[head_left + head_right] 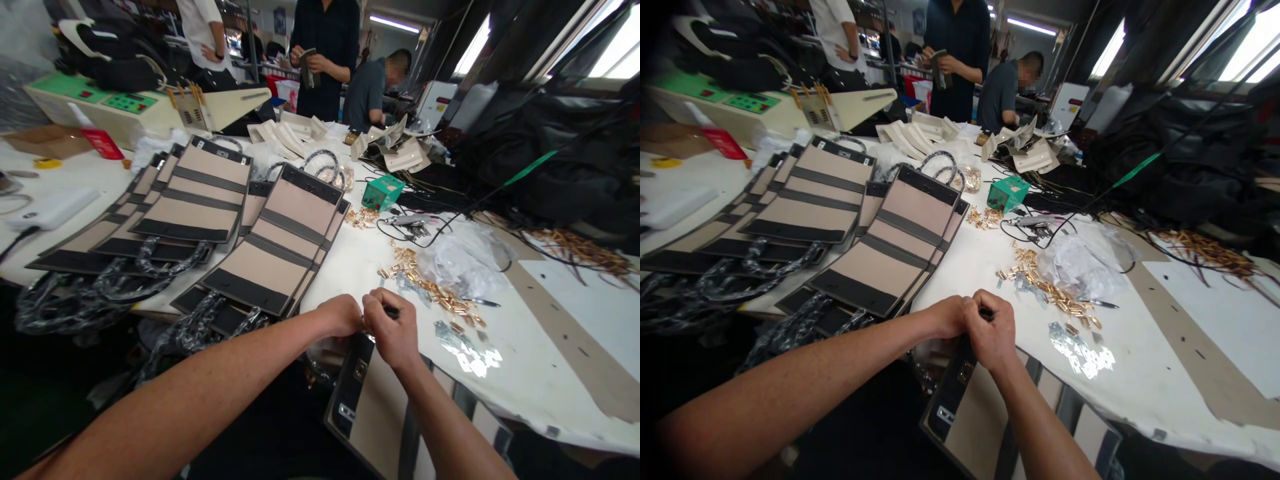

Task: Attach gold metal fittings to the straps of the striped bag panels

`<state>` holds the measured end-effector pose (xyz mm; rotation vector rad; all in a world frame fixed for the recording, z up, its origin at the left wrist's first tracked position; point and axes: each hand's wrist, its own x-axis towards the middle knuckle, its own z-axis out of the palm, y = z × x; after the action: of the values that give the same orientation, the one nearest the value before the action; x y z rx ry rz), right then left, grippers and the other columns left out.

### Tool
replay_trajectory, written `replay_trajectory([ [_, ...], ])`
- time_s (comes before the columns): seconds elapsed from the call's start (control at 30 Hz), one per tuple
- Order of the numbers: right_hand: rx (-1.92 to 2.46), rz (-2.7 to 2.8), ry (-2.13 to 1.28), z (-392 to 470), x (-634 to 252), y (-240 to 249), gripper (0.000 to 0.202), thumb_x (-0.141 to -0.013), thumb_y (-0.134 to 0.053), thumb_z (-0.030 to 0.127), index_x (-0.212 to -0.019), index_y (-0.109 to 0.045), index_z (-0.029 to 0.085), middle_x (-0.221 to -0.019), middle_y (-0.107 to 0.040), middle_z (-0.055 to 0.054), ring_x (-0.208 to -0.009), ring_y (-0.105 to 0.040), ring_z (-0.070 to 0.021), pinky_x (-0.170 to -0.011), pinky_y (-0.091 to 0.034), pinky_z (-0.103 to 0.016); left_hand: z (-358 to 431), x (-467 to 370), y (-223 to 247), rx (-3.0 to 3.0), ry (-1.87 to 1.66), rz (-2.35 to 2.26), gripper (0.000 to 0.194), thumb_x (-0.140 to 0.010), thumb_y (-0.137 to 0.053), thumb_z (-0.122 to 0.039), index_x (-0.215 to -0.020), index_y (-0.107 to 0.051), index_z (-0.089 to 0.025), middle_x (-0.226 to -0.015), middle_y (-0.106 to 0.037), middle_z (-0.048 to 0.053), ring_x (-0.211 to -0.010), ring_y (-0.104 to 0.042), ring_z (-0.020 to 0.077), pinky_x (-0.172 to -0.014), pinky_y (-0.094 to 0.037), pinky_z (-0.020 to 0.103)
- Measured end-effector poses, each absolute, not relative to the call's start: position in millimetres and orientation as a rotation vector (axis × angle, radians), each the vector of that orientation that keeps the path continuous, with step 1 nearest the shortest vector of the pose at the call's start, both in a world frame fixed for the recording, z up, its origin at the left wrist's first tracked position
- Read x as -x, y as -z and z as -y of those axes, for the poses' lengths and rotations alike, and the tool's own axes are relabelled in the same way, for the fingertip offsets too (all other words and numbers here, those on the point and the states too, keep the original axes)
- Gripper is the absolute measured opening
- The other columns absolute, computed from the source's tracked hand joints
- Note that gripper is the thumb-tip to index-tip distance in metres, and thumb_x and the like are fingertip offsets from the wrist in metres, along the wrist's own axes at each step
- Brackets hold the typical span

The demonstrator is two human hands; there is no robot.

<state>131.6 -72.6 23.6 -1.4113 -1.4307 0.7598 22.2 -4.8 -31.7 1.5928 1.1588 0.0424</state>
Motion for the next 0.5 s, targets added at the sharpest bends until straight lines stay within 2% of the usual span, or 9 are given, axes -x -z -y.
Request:
replay_trajectory([
  [0.17,1.361,1.344,-0.738,80,-142,-14,0.042,-0.092,-0.058,0.033,-0.054,-0.045,0.021,-0.051,-0.046,0.004,-0.05,-0.043,-0.0118,-0.052,-0.034,-0.03,7,-20,25,-1.64,0.029,-1.137,0.029,-0.074,-0.068,-0.036,-0.054,-0.06,-0.017,-0.04,-0.048,-0.001,-0.043,-0.05,0.0167,-0.049,-0.037,0.029],
  [0.37,1.1,1.041,-0.836,83,-147,-15,0.042,-0.093,-0.059,0.032,-0.055,-0.045,0.023,-0.047,-0.043,0.006,-0.042,-0.04,-0.0113,-0.044,-0.032,-0.029,10,-15,24,-1.589,0.026,-1.057,0.026,-0.083,-0.058,-0.038,-0.065,-0.062,-0.019,-0.04,-0.047,-0.003,-0.038,-0.052,0.0169,-0.043,-0.039,0.027],
  [0.5,1.034,1.051,-0.836,83,-142,-14,0.042,-0.093,-0.06,0.034,-0.055,-0.044,0.023,-0.048,-0.042,0.005,-0.042,-0.041,-0.0117,-0.045,-0.033,-0.029,11,-15,24,-1.608,0.019,-1.072,0.027,-0.082,-0.059,-0.04,-0.068,-0.065,-0.018,-0.041,-0.048,-0.003,-0.039,-0.052,0.0162,-0.044,-0.039,0.027],
])
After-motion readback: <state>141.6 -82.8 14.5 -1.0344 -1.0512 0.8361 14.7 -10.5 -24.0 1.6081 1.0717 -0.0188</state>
